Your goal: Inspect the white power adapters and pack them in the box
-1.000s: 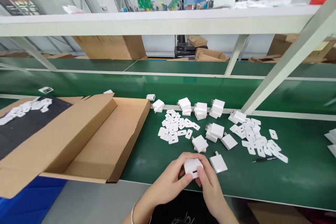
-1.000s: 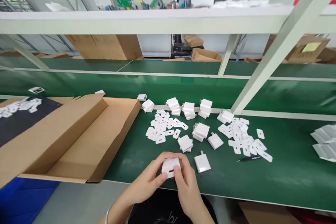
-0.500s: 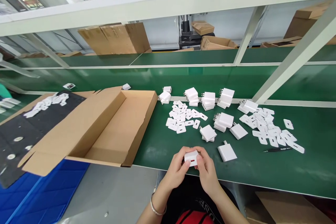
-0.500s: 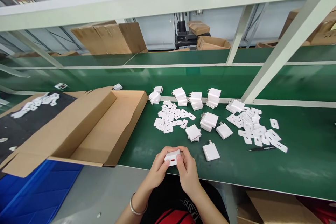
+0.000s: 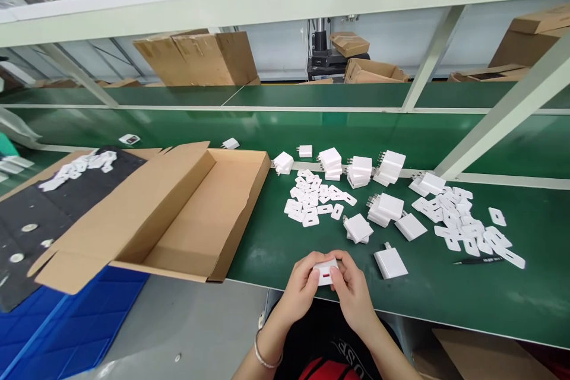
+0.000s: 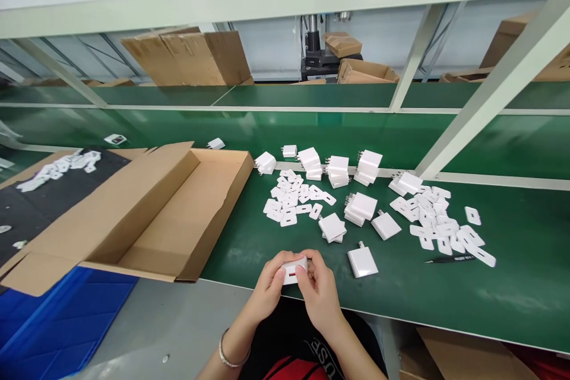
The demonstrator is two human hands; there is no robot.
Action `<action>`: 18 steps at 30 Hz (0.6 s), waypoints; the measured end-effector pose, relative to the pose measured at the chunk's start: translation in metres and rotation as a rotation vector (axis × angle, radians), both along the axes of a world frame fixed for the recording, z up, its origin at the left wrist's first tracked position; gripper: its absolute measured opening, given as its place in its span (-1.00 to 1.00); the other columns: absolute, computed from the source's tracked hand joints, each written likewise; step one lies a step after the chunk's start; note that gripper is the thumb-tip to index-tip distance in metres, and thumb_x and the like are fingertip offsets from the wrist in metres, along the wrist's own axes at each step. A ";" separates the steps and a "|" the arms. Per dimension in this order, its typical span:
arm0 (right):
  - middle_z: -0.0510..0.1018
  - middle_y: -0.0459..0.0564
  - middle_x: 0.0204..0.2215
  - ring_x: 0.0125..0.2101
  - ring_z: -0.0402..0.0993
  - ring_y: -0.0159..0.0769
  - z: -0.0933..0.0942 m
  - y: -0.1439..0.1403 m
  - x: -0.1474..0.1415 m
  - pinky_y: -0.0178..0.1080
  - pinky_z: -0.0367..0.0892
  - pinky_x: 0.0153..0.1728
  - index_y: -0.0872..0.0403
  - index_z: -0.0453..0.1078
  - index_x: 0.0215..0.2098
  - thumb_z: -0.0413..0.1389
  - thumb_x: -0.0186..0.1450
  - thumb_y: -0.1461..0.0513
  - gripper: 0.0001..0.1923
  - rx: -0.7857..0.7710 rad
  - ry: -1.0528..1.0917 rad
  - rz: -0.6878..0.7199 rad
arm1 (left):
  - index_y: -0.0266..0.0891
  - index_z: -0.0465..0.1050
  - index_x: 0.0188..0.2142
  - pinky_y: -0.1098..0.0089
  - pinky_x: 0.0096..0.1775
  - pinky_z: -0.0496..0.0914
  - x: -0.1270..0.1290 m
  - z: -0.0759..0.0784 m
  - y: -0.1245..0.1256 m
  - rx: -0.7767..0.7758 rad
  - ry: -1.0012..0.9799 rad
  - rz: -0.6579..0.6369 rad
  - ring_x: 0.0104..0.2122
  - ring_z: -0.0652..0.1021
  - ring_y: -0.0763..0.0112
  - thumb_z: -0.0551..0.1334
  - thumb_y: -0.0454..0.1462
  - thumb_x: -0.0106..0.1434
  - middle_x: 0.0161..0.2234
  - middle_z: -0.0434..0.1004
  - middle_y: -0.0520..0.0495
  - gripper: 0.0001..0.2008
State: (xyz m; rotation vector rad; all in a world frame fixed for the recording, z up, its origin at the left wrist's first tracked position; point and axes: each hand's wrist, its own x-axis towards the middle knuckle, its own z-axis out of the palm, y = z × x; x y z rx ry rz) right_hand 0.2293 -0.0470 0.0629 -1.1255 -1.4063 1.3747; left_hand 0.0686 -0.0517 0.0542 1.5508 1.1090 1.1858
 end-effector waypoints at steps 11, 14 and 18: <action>0.62 0.04 -0.15 -0.27 0.55 -0.20 0.000 0.004 0.008 -0.25 0.44 -0.34 0.00 0.40 0.13 0.16 0.45 -0.12 -0.53 0.056 -0.025 0.013 | -0.12 0.28 0.32 0.25 -0.11 0.45 0.003 0.003 -0.001 -0.210 -0.345 -0.053 -0.21 0.54 0.25 0.07 0.29 0.45 -0.17 0.50 -0.08 -0.29; 0.58 0.11 0.05 -0.24 0.56 -0.20 -0.003 0.002 0.009 -0.25 0.47 -0.35 -0.02 0.40 0.20 0.24 0.40 -0.05 -0.50 0.076 -0.067 0.011 | -0.10 0.33 0.28 0.30 -0.09 0.43 0.002 0.010 0.001 -0.418 -0.499 -0.025 -0.19 0.54 0.32 0.19 0.15 0.49 -0.15 0.52 -0.05 -0.44; 0.52 0.08 0.05 -0.32 0.49 -0.29 -0.005 0.003 0.010 -0.25 0.47 -0.36 -0.09 0.24 0.42 0.24 0.43 0.02 -0.35 0.103 -0.121 0.072 | -0.12 0.39 0.26 0.35 -0.11 0.47 -0.002 0.019 0.003 -0.521 -0.720 0.026 -0.21 0.58 0.35 0.50 0.04 0.25 -0.11 0.53 -0.07 -0.31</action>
